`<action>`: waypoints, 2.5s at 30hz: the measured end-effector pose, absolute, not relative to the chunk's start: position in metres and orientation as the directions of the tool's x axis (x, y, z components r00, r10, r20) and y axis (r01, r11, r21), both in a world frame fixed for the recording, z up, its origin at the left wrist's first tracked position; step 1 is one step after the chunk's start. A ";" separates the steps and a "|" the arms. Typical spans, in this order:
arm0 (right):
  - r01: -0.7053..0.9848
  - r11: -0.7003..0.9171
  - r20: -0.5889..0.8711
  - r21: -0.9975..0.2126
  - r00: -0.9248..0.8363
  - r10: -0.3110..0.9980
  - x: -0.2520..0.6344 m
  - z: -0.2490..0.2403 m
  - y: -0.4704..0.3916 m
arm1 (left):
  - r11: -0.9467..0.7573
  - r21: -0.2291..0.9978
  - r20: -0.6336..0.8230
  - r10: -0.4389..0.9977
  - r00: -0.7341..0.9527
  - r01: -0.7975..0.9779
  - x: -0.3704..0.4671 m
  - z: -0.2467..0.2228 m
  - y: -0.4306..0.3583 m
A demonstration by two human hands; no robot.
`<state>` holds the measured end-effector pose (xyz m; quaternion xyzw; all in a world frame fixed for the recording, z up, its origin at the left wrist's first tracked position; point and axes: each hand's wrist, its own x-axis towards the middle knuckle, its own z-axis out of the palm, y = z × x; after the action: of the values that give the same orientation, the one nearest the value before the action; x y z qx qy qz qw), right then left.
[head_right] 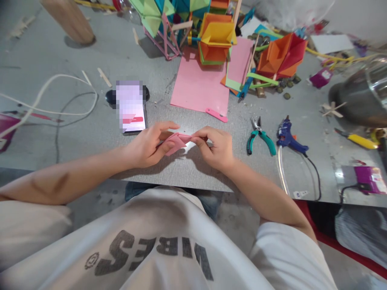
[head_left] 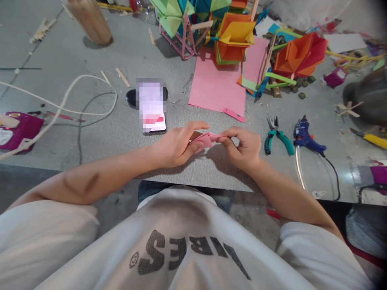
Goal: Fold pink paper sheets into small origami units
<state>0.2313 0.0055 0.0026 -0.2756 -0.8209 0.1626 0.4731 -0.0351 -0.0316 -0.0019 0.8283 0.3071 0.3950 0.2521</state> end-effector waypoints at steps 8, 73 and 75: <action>0.240 0.860 0.728 -0.451 -0.458 0.510 0.229 0.005 0.008 | -0.611 0.587 0.360 0.784 0.505 0.531 -0.036 0.008 -0.032; 0.098 0.504 0.439 -0.858 -0.369 0.819 0.224 0.002 0.008 | -0.141 0.917 -0.083 0.847 0.525 0.373 -0.032 0.016 -0.026; 0.164 0.626 0.521 -0.762 -0.418 0.744 0.223 0.003 0.005 | -0.299 0.893 0.078 0.838 0.540 0.336 -0.034 0.014 -0.026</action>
<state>0.2230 0.0045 0.0031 -0.2913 -0.7792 0.3195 0.4538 -0.0341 -0.0257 0.0145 0.7553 0.3885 0.2812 0.4468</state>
